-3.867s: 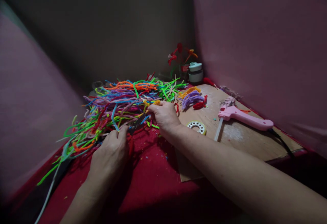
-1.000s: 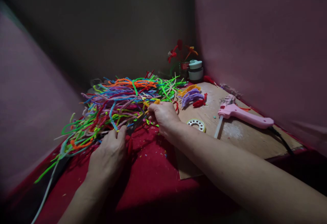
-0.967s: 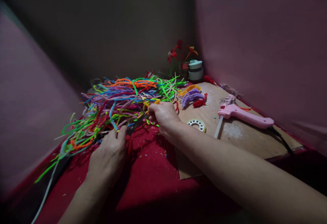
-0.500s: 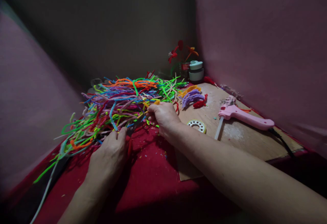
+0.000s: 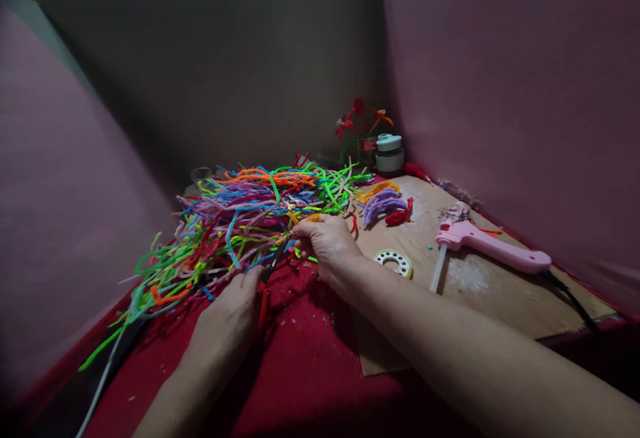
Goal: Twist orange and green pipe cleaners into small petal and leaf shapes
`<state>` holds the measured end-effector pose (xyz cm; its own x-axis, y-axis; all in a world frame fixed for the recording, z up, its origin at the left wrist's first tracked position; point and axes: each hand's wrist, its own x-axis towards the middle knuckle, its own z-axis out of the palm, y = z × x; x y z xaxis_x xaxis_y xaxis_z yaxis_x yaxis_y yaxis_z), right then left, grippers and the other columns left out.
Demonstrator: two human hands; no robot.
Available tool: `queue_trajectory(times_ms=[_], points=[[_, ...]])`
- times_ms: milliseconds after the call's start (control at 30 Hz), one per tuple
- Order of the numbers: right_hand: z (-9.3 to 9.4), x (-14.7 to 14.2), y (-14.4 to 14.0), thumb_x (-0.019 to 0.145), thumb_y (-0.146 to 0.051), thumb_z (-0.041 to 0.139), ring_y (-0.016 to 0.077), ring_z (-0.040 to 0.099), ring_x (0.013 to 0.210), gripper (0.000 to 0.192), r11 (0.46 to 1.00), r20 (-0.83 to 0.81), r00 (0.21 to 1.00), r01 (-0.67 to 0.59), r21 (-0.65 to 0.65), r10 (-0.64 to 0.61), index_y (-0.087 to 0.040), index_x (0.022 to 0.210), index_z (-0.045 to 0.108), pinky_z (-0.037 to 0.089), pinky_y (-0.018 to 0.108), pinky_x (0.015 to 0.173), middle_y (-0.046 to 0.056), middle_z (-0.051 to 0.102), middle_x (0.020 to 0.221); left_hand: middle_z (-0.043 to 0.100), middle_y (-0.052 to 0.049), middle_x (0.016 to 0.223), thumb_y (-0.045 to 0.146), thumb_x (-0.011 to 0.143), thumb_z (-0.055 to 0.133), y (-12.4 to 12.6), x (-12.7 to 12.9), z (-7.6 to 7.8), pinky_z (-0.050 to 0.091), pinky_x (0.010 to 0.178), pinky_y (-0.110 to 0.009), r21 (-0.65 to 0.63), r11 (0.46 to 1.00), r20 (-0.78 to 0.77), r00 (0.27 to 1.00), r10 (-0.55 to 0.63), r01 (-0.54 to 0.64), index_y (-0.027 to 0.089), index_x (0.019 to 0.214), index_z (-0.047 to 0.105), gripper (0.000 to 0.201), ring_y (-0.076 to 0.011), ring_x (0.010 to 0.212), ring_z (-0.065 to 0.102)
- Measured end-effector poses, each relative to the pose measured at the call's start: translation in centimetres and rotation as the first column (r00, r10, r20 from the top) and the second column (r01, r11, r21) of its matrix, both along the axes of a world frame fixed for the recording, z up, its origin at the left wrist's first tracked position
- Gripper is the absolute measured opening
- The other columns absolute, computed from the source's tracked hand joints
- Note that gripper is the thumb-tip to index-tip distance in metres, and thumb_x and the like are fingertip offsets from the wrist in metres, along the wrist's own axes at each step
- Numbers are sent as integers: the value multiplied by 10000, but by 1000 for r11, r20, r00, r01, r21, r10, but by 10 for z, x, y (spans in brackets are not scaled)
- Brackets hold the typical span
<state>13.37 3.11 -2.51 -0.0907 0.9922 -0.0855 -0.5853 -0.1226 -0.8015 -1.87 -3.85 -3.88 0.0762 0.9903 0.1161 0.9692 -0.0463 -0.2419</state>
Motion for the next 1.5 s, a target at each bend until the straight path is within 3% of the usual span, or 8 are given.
queue_trajectory(times_ms=[167,633,967,1200,1500], points=[[-3,-1,1,540,-83,585,61,438,372,100,999,43,999,32,19,-33,-138,536,501,291,184,360,-33,512,437,550,-125,1005,77,870,310,0,3,0,519,635,-304,55,998,-104,994,42,-37,131,1291,418,438,-235,941,585],[-1,1,-3,565,-82,563,67,406,347,121,998,145,988,42,41,-48,-158,516,482,263,199,350,-35,484,392,550,-124,965,70,867,299,-2,5,-1,527,603,-281,141,990,-191,981,43,-16,119,1275,437,433,-225,902,588],[-1,-1,-1,530,-77,565,65,429,367,114,999,34,999,36,29,-37,-154,528,480,278,186,350,-39,495,419,565,-104,980,107,884,315,0,6,-1,530,664,-295,-8,1000,-59,998,3,-4,126,1256,430,390,-214,909,611],[-3,-1,-1,542,-65,565,58,350,311,128,989,130,987,85,119,-100,-162,523,484,229,205,331,-61,440,357,550,-111,934,67,872,290,-3,10,2,530,621,-309,67,997,-161,985,55,-45,121,1267,444,428,-232,882,598],[0,0,-3,552,-63,555,62,356,317,135,991,167,981,83,101,-99,-163,515,472,230,212,338,-58,438,357,544,-103,907,78,869,306,-4,6,-2,517,581,-279,156,988,-211,977,20,14,118,1243,464,407,-221,847,593]])
